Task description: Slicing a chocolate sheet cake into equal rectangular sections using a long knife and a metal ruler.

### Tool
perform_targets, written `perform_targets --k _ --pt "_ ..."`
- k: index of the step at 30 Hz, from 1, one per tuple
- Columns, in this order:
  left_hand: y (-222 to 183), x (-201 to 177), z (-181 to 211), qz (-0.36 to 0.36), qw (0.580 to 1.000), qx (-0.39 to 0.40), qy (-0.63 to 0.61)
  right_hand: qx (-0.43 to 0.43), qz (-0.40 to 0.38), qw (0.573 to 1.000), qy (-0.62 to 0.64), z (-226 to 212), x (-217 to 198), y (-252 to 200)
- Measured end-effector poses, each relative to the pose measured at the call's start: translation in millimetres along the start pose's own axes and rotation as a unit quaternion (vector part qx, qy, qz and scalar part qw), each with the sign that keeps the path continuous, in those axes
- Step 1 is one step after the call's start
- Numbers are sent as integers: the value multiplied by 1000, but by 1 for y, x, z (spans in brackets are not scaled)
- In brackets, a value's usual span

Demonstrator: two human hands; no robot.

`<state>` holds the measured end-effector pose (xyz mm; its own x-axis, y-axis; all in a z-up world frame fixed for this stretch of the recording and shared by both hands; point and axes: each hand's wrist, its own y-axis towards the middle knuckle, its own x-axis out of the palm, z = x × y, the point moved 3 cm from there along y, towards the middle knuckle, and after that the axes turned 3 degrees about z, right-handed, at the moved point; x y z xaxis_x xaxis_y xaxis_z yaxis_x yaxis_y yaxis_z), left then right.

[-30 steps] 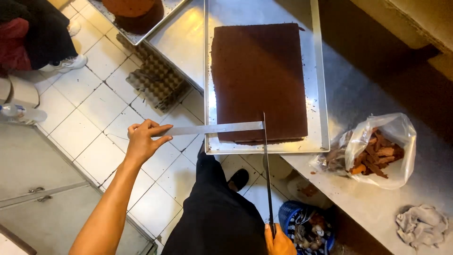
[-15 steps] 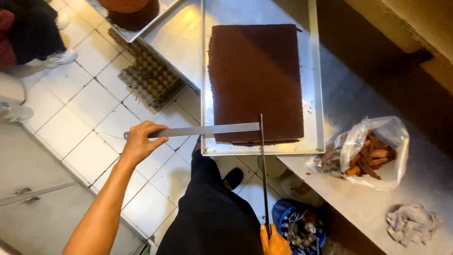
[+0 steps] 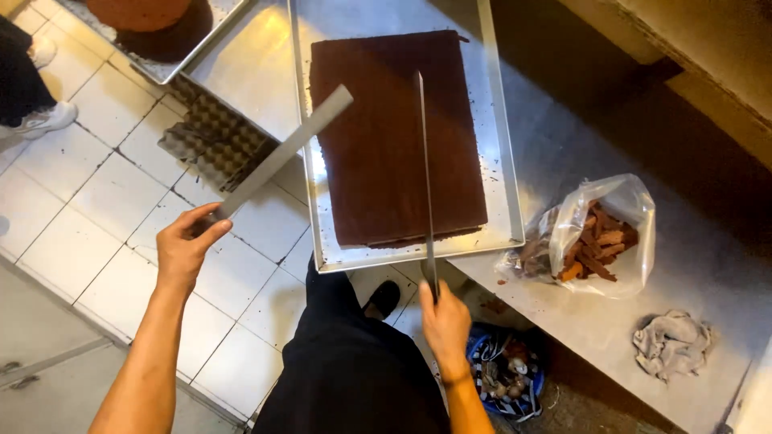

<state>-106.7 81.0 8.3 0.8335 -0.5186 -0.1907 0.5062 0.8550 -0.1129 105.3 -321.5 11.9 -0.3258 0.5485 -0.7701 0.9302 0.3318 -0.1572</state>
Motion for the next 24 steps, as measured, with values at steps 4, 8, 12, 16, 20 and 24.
perform_targets --k 4,8,12,16,20,24 --pt "-3 0 11 9 1000 -10 7 -27 9 1000 -5 -26 11 36" --pt "-7 -5 9 20 997 -9 67 -49 27 998 -28 -23 26 51" --pt "-8 -10 -2 22 998 -17 64 -42 26 998 -28 -27 23 50" --pt "-7 -9 0 34 996 -39 69 -32 21 999 -33 -30 24 51" --pt "-2 -7 -5 31 996 -43 74 -38 19 998 -55 -31 24 52" --pt "3 1 -1 24 997 -34 62 -32 10 995 -97 -35 23 54"
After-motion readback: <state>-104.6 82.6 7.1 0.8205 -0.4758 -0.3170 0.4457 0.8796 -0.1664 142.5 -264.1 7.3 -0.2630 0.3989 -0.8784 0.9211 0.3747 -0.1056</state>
